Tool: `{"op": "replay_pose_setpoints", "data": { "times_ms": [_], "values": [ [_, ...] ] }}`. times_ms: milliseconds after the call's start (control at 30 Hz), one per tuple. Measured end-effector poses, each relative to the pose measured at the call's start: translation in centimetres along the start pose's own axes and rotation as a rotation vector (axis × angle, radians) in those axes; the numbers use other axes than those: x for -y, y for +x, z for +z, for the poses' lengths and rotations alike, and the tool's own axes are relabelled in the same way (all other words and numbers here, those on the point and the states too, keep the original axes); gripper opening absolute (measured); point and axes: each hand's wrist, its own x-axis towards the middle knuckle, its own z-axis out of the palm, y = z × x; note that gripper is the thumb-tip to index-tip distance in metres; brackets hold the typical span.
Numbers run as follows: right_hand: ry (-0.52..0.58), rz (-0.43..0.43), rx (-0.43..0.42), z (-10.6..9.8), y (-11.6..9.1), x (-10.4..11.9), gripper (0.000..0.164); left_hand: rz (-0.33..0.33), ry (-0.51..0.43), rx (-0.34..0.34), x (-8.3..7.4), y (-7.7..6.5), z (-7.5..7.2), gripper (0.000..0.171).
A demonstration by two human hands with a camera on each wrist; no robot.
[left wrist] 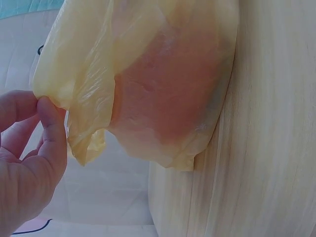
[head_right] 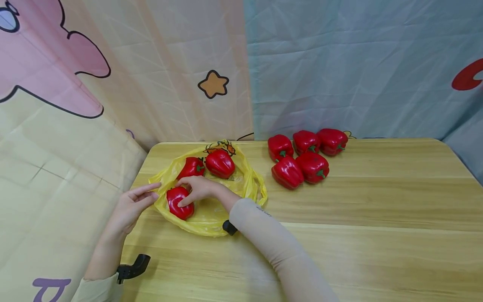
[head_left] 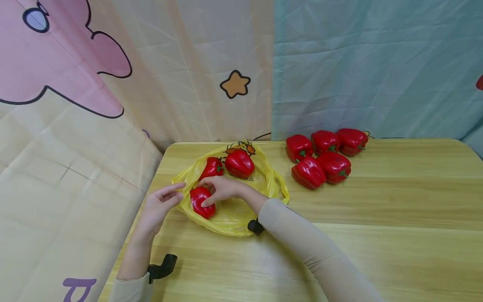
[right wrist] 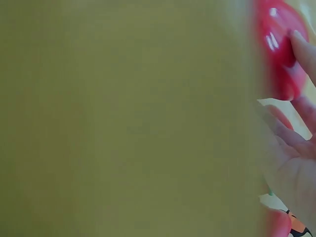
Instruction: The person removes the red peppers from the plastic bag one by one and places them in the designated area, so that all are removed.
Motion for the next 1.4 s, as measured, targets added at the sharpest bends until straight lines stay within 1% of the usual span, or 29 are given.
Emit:
{"op": "replay_pose_setpoints", "data": {
  "times_ms": [167, 400, 567, 767, 1133, 1400],
  "values": [
    [0.023, -0.008, -0.01, 0.2, 0.2, -0.3, 0.053, 0.008, -0.019, 0.004, 0.0, 0.1, -0.1, 0.035],
    [0.11, -0.023, 0.004, 0.3, 0.1, -0.6, 0.044, 0.019, -0.031, 0.008, 0.1, 0.0, -0.2, 0.035],
    [0.15, -0.015, 0.004, 0.2, 0.0, -0.7, 0.044, 0.012, -0.03, 0.005, 0.1, 0.0, -0.2, 0.035],
    [0.133, -0.006, -0.012, 0.1, -0.1, -0.7, 0.046, 0.011, -0.035, 0.001, 0.0, 0.0, -0.2, 0.036],
    [0.088, 0.0, -0.038, -0.3, -0.7, -0.8, 0.047, 0.008, -0.015, -0.01, -0.1, -0.1, -0.1, 0.037],
    [0.091, 0.036, -0.07, -0.8, -1.4, -0.7, 0.046, -0.002, -0.01, -0.02, -0.2, -0.2, 0.0, 0.037]
  ]
}}
